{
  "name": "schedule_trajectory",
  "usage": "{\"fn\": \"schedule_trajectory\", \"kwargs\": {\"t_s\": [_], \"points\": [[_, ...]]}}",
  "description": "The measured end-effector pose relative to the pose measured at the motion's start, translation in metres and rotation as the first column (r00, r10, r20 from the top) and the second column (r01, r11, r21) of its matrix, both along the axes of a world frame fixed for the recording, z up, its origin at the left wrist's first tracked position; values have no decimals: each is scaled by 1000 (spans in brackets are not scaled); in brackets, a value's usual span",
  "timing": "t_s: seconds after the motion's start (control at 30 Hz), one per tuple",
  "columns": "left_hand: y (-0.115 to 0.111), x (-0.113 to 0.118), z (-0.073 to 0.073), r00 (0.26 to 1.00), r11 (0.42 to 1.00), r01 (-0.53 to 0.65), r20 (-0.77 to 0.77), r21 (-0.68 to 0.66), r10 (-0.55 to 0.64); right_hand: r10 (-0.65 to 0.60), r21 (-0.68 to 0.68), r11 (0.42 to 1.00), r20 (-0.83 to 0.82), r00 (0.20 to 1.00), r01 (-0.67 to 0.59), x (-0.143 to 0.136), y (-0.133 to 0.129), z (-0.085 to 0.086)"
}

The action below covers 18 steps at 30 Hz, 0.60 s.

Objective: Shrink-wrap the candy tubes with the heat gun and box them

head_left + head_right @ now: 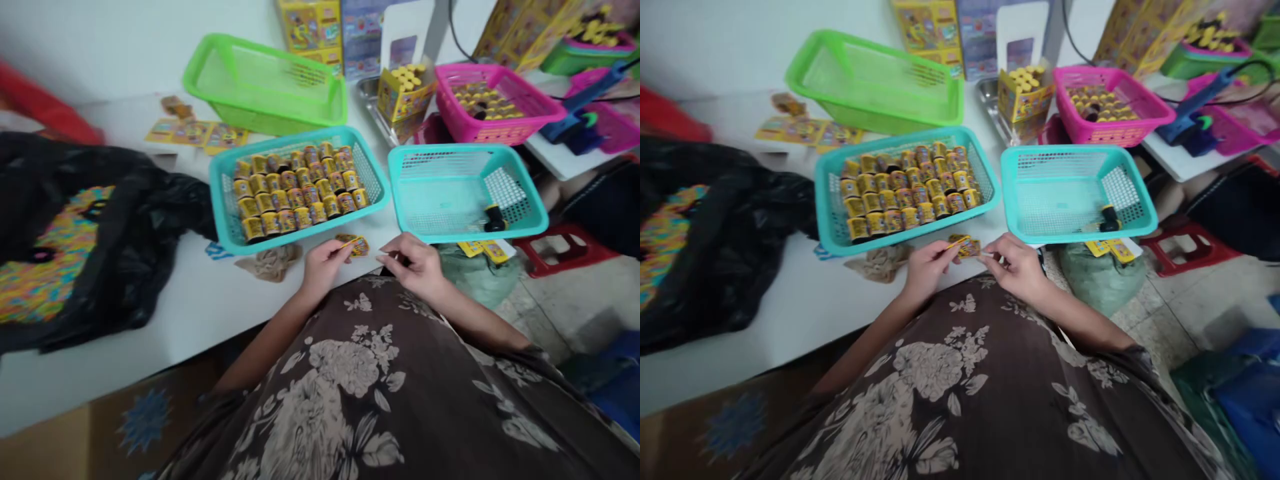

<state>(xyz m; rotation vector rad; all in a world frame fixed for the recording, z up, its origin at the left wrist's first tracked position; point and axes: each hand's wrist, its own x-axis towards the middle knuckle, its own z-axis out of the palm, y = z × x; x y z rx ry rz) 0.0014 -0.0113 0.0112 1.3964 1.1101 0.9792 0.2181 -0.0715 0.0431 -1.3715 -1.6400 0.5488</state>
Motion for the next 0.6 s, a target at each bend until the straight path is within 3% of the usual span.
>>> {"fn": "schedule_trajectory", "kwargs": {"t_s": [0.07, 0.1, 0.17, 0.2, 0.27, 0.37, 0.6], "points": [[1, -3, -1, 1000, 1000, 5, -18, 29, -5, -189, 106, 980, 209, 960, 170, 45, -2, 22], [2, -3, -2, 1000, 999, 4, -23, 34, -3, -312, 124, 950, 300, 902, 287, 73, 2, 32], [1, -3, -3, 1000, 1000, -1, -26, 21, 2, -481, 80, 853, 503, 718, 516, 133, 17, 48], [1, -2, -4, 1000, 1000, -3, -22, 1, 3, -489, 23, 797, 611, 623, 603, 162, 27, 53], [0, 1, -5, 1000, 999, -4, 5, -50, 4, -359, -127, 686, 797, 485, 717, 207, 49, 56], [-2, 6, -4, 998, 994, -5, 64, -107, 12, -90, -295, 588, 901, 423, 753, 238, 76, 50], [-8, 12, 4, 994, 997, 7, 106, -71, 1, 103, -428, 634, 872, 479, 644, 233, 112, 31]]}}
